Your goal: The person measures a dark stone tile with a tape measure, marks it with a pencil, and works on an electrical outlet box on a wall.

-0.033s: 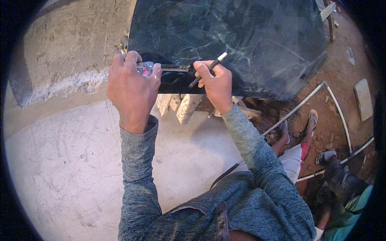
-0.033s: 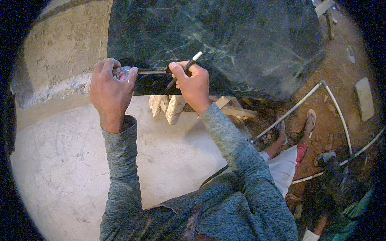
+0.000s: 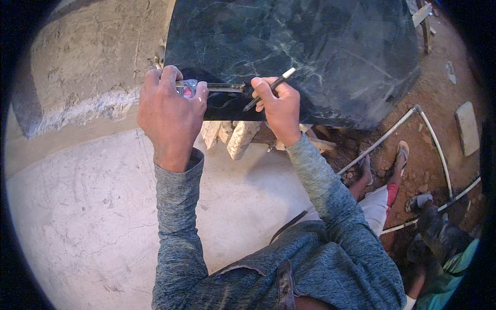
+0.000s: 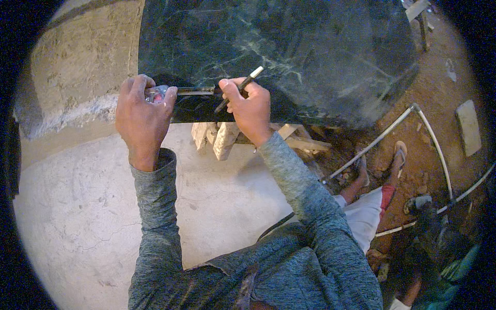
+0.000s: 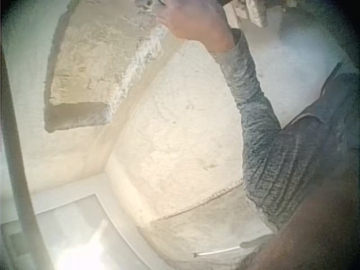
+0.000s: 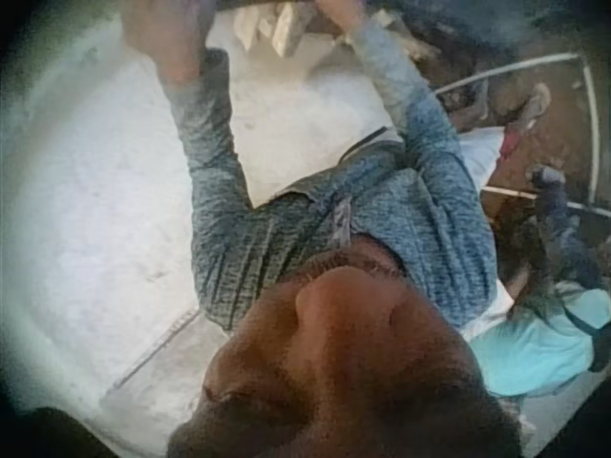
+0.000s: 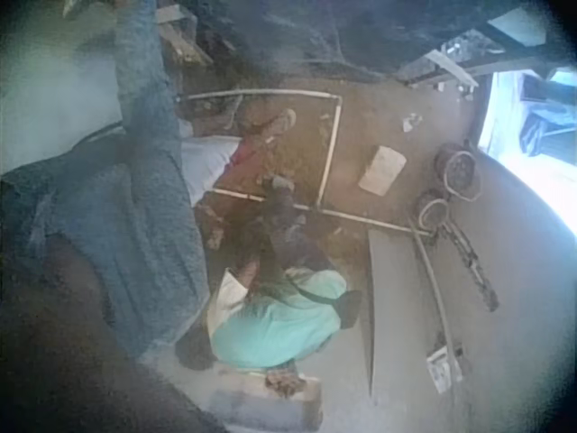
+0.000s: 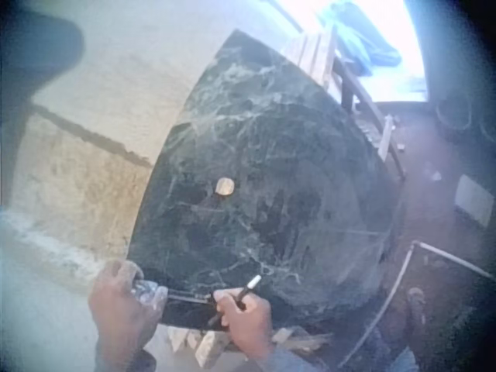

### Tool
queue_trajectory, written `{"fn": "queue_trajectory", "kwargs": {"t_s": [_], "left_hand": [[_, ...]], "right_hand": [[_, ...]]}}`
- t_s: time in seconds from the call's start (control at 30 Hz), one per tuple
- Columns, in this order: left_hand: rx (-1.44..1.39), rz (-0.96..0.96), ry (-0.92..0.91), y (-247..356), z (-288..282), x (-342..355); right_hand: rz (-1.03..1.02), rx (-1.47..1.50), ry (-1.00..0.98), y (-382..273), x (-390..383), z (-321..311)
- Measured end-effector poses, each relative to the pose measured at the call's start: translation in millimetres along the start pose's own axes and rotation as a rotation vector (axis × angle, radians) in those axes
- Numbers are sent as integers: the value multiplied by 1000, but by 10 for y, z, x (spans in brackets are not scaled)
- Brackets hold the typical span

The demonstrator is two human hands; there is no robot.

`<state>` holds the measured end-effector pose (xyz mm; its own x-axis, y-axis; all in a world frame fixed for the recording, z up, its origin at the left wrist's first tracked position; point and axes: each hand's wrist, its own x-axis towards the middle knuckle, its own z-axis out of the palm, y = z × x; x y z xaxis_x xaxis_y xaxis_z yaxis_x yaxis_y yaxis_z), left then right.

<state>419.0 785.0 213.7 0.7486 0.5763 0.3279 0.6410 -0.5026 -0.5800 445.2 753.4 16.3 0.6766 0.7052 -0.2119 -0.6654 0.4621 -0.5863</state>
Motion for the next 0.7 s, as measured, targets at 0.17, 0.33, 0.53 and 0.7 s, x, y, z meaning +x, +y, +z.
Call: {"fn": "queue_trajectory", "kwargs": {"t_s": [0.17, 0.33, 0.53, 0.7], "left_hand": [[-12, -19, -1, 19, -10, 3], [-18, -15, 12, 10, 2, -8], [-29, -31, 0, 43, -3, 16], [-40, -7, 31, 17, 7, -4]], "right_hand": [[-19, 140, 17, 30, 62, -88], [-50, 280, -29, 70, 89, -140], [-154, 268, -12, 93, 140, -175], [-325, 57, -70, 194, 173, -206]]}}
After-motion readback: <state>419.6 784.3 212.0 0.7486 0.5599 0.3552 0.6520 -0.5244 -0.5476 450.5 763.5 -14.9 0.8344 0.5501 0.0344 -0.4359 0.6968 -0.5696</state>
